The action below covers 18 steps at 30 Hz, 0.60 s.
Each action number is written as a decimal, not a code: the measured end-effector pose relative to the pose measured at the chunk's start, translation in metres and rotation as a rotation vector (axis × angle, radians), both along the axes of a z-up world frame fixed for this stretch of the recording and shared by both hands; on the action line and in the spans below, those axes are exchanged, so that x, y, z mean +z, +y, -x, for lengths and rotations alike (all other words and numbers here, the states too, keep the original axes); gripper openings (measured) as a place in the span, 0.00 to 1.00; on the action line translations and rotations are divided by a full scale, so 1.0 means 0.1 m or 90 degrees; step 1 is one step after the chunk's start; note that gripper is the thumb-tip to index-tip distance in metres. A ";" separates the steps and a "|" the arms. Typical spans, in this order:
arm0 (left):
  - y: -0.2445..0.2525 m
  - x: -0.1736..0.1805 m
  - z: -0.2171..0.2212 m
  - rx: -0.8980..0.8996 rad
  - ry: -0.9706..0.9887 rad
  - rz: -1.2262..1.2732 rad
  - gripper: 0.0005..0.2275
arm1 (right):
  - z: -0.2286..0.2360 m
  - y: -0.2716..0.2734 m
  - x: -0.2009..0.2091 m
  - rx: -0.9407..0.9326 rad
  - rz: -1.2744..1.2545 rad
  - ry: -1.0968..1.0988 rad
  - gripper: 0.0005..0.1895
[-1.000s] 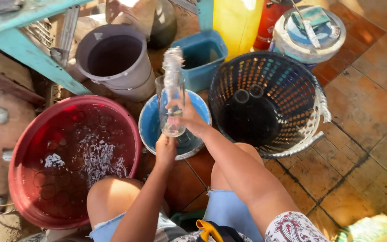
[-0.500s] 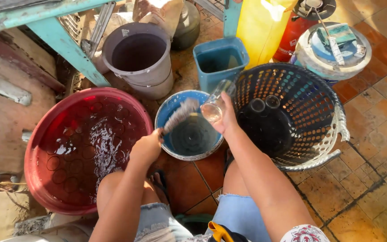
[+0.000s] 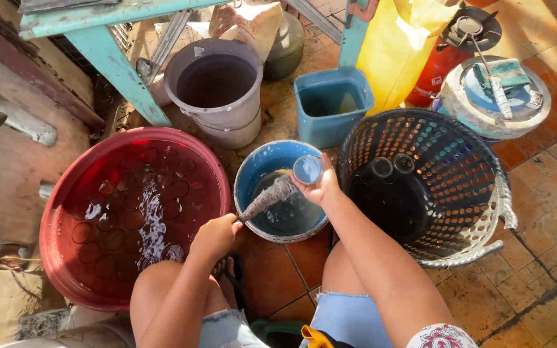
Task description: Cleaning small glass candle holders using a brush and water buckets in a workshop environment.
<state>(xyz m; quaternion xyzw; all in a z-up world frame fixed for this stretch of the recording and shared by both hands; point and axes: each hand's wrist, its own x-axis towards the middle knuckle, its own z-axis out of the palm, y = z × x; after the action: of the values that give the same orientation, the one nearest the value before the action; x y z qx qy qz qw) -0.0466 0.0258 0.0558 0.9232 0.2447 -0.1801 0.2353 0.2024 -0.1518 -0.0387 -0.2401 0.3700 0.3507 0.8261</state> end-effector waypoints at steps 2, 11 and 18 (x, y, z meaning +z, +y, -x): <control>0.12 -0.23 0.05 0.059 0.005 0.031 0.14 | -0.03 0.03 -0.01 -0.010 -0.007 0.008 0.27; -0.08 0.46 0.33 0.214 -0.089 0.208 0.19 | -0.05 0.06 -0.16 0.038 0.022 -0.028 0.36; -0.23 0.54 0.44 0.242 -0.059 0.288 0.26 | 0.04 0.20 -0.07 0.051 0.070 0.025 0.45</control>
<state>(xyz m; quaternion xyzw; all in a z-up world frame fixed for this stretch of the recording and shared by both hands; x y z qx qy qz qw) -0.0904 0.0025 0.1094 0.7921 0.3559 -0.1400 0.4756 0.1984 -0.1316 -0.0462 -0.2927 0.3948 0.3672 0.7897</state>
